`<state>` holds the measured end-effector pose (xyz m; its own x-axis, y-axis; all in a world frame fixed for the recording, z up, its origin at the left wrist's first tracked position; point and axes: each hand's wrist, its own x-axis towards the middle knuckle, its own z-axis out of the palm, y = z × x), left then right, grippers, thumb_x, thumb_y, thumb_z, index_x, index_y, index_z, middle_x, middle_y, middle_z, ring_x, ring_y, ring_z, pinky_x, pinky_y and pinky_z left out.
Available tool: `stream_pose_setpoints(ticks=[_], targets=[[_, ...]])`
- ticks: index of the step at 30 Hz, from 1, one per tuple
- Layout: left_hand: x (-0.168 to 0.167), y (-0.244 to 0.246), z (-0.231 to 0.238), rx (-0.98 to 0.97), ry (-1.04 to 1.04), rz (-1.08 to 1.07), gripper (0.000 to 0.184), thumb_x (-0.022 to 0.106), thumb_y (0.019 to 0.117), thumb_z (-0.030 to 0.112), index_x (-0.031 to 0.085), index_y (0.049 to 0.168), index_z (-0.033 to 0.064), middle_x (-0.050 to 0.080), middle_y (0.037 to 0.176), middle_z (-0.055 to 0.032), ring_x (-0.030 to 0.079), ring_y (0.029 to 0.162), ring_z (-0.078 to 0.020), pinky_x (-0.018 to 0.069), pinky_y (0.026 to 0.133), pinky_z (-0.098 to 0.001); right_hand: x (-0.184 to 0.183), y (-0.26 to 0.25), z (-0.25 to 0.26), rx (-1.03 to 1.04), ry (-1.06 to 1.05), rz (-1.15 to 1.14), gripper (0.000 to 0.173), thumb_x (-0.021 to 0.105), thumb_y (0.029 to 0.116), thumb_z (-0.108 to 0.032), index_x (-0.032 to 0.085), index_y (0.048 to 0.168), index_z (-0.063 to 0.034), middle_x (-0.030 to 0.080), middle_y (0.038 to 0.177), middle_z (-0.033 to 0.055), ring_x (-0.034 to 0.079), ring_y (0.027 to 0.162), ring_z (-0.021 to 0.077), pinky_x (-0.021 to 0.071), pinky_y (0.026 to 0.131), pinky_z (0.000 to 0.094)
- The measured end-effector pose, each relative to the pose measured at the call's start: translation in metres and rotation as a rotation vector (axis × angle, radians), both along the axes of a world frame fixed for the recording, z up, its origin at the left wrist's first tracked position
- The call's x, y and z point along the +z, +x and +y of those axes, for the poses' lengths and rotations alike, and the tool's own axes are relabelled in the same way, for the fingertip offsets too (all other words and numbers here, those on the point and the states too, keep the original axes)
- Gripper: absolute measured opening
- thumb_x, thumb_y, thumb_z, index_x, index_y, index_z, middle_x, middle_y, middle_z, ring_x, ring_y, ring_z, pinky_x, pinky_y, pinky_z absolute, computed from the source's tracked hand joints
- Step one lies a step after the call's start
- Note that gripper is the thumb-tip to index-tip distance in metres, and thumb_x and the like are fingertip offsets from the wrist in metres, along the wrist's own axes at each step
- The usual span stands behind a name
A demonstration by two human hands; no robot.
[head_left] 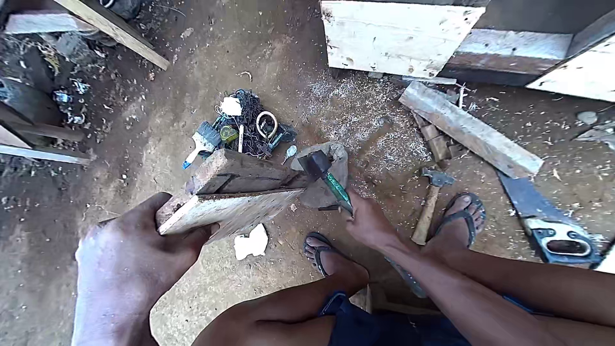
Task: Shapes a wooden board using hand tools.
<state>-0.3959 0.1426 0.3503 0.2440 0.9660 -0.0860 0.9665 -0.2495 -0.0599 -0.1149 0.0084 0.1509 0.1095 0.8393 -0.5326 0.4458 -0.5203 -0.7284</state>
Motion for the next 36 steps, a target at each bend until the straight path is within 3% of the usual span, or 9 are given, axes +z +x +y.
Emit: stream_pose_setpoints(ticks=[6, 10, 12, 16, 21, 26, 28, 31, 36], targets=[[-0.011, -0.017, -0.001, -0.023, -0.018, -0.025, 0.064, 0.076, 0.0651, 0.068, 0.067, 0.104, 0.0185, 0.067, 0.081, -0.0096, 0.067, 0.072, -0.0321, 0.0494, 0.06, -0.0643, 0.09, 0.02, 0.004, -0.346, 0.685, 0.071, 0.022, 0.069, 0.0961, -0.022, 0.063, 0.115, -0.0117, 0.06, 0.07, -0.0083, 0.056, 0.055, -0.0002, 0.051, 0.048, 0.0191], [-0.01, -0.012, -0.015, -0.033, 0.014, 0.021, 0.067, 0.074, 0.0672, 0.069, 0.067, 0.106, 0.0157, 0.068, 0.084, -0.0137, 0.068, 0.076, -0.0344, 0.0488, 0.062, -0.0645, 0.083, 0.0, 0.023, -0.643, 1.04, 0.281, 0.025, 0.071, 0.0916, -0.002, 0.058, 0.113, -0.0001, 0.066, 0.077, 0.0047, 0.064, 0.056, 0.0146, 0.0601, 0.045, 0.0334], [-0.008, -0.008, -0.017, -0.044, 0.019, 0.031, 0.066, 0.074, 0.0678, 0.069, 0.067, 0.106, 0.0158, 0.068, 0.084, -0.0146, 0.068, 0.075, -0.0357, 0.0482, 0.062, -0.0647, 0.028, -0.021, 0.009, -0.592, 0.787, 0.154, 0.023, 0.071, 0.0932, -0.011, 0.061, 0.113, -0.0052, 0.065, 0.072, -0.001, 0.063, 0.057, 0.0084, 0.0577, 0.051, 0.0284], [-0.002, 0.0, -0.022, -0.047, 0.013, 0.049, 0.065, 0.072, 0.0685, 0.067, 0.066, 0.103, 0.0122, 0.066, 0.08, -0.0172, 0.066, 0.073, -0.0393, 0.0461, 0.06, -0.065, -0.012, -0.011, 0.008, -0.116, 0.035, 0.14, 0.03, 0.062, 0.097, -0.022, 0.06, 0.126, -0.0147, 0.068, 0.085, 0.0069, 0.068, 0.079, 0.0211, 0.0572, 0.074, 0.0446], [0.002, -0.002, -0.015, 0.006, -0.047, 0.058, 0.074, 0.078, 0.0692, 0.067, 0.067, 0.117, 0.0114, 0.071, 0.093, -0.0195, 0.07, 0.085, -0.0388, 0.0505, 0.07, -0.0677, 0.057, 0.02, 0.011, -0.255, 0.508, 0.028, 0.019, 0.065, 0.0965, -0.023, 0.065, 0.113, -0.0158, 0.058, 0.064, -0.0052, 0.054, 0.052, 0.0065, 0.0477, 0.047, 0.0279], [0.0, -0.012, -0.004, 0.021, -0.069, 0.06, 0.071, 0.078, 0.0678, 0.068, 0.068, 0.116, 0.0168, 0.073, 0.095, -0.012, 0.072, 0.087, -0.0301, 0.0547, 0.073, -0.0636, 0.075, 0.002, 0.019, -0.63, 1.058, 0.191, 0.023, 0.071, 0.0903, 0.0, 0.061, 0.111, 0.0028, 0.068, 0.079, 0.003, 0.065, 0.062, 0.0069, 0.0594, 0.052, 0.0245], [0.001, -0.006, -0.005, 0.014, -0.044, 0.056, 0.071, 0.078, 0.0658, 0.068, 0.068, 0.113, 0.0159, 0.071, 0.091, -0.0143, 0.07, 0.083, -0.0338, 0.0518, 0.069, -0.0654, 0.024, -0.021, 0.006, -0.568, 0.777, 0.108, 0.024, 0.07, 0.092, -0.009, 0.064, 0.114, -0.0021, 0.067, 0.074, -0.0001, 0.064, 0.06, 0.0065, 0.0586, 0.055, 0.0255], [0.003, -0.006, -0.014, 0.011, -0.047, 0.061, 0.073, 0.077, 0.0667, 0.067, 0.067, 0.113, 0.0111, 0.07, 0.091, -0.0202, 0.069, 0.084, -0.0401, 0.0496, 0.07, -0.0681, -0.02, -0.016, 0.002, -0.082, 0.053, 0.063, 0.031, 0.06, 0.0962, -0.019, 0.059, 0.126, -0.0125, 0.069, 0.083, 0.0095, 0.07, 0.078, 0.0261, 0.0574, 0.073, 0.0483], [0.002, -0.008, -0.013, 0.012, -0.045, 0.067, 0.075, 0.078, 0.067, 0.069, 0.066, 0.115, 0.0133, 0.071, 0.093, -0.0171, 0.07, 0.085, -0.0372, 0.0507, 0.071, -0.0667, 0.02, 0.022, 0.008, -0.11, 0.214, 0.066, 0.021, 0.064, 0.097, -0.024, 0.063, 0.117, -0.0171, 0.06, 0.068, 0.0001, 0.059, 0.058, 0.0142, 0.0516, 0.053, 0.0373]])
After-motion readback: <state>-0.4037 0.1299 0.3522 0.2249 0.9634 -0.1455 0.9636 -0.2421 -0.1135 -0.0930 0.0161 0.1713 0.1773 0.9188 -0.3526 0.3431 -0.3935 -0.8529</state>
